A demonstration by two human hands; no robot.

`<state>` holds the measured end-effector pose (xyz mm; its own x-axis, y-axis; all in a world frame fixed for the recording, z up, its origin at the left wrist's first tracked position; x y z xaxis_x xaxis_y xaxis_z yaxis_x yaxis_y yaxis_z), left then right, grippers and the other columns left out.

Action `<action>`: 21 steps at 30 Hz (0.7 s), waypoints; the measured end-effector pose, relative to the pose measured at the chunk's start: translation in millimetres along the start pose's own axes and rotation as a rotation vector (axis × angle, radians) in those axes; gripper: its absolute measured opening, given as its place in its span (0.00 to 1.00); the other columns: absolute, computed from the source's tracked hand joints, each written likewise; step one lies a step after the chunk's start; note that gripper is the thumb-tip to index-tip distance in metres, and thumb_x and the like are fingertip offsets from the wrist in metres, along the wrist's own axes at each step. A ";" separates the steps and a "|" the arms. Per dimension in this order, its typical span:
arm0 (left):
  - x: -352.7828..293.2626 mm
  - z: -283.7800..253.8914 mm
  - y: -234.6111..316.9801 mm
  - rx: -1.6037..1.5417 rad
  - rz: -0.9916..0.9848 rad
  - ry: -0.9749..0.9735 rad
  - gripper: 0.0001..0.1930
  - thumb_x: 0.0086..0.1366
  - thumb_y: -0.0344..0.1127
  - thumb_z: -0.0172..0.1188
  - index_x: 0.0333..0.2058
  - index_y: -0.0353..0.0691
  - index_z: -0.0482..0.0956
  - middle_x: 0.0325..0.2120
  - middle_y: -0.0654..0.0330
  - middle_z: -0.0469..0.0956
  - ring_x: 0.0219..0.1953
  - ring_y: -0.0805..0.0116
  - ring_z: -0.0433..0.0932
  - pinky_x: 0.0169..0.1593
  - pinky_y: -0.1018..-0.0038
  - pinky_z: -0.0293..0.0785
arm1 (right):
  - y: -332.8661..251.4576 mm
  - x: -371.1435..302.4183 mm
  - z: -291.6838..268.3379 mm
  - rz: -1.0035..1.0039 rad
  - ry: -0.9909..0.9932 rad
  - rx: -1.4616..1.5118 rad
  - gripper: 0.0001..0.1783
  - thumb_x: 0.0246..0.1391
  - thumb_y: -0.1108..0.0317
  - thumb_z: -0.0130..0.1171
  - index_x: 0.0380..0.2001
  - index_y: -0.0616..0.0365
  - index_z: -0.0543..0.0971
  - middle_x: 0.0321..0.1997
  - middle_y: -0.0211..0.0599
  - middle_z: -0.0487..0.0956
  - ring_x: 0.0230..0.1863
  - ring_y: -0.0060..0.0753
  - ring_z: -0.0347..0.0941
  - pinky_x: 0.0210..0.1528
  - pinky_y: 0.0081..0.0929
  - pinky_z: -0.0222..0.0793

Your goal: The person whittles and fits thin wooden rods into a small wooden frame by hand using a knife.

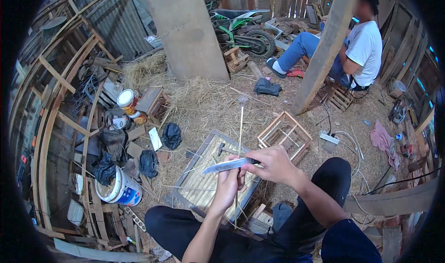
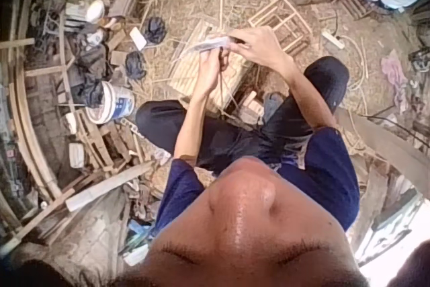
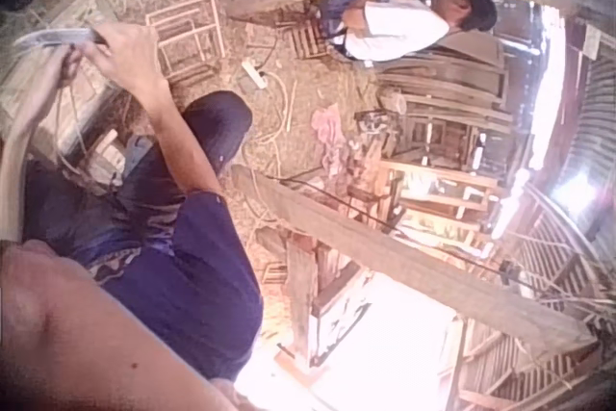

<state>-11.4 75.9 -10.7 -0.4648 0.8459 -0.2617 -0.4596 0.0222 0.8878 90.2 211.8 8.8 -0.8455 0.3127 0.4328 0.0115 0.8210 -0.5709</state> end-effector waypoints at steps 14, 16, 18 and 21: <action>-31.8 -3.6 -4.2 -0.016 -0.061 -0.097 0.08 0.77 0.42 0.44 0.41 0.46 0.65 0.22 0.70 0.58 0.17 0.82 0.51 0.20 0.80 0.44 | -3.7 1.4 -15.0 -0.204 0.061 -0.042 0.16 0.51 0.52 0.69 0.36 0.52 0.85 0.28 0.37 0.83 0.24 0.34 0.78 0.26 0.31 0.72; -32.7 -0.4 -1.5 -0.044 -0.102 -0.111 0.09 0.77 0.43 0.45 0.40 0.46 0.65 0.22 0.70 0.57 0.17 0.83 0.51 0.20 0.81 0.44 | 2.5 -6.6 -16.7 -0.134 0.013 -0.115 0.15 0.53 0.53 0.68 0.38 0.50 0.86 0.27 0.36 0.84 0.24 0.29 0.79 0.27 0.28 0.72; -40.3 -3.2 -8.0 -0.082 -0.177 -0.124 0.10 0.77 0.45 0.45 0.38 0.46 0.65 0.22 0.70 0.58 0.18 0.83 0.51 0.20 0.81 0.44 | 35.2 -12.7 -28.1 0.170 0.215 0.016 0.16 0.56 0.54 0.66 0.42 0.52 0.86 0.26 0.37 0.84 0.24 0.27 0.79 0.29 0.26 0.72; -52.5 -6.3 -19.4 -0.039 -0.192 -0.202 0.11 0.76 0.45 0.46 0.38 0.46 0.65 0.22 0.70 0.58 0.18 0.82 0.52 0.20 0.81 0.44 | 93.6 -27.7 -83.7 0.546 0.515 -0.094 0.17 0.60 0.54 0.63 0.43 0.55 0.85 0.27 0.41 0.84 0.24 0.29 0.79 0.30 0.27 0.72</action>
<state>17.1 27.7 -16.6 -0.2083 0.9172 -0.3396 -0.5550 0.1751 0.8132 159.4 320.0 1.8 -0.3509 0.8513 0.3900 0.4219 0.5156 -0.7458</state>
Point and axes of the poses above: each hand's wrist, its own x-axis towards the middle knuckle, its own z-axis out of the palm, y = z × x, the point moved 2 cm from there along x, towards the middle knuckle
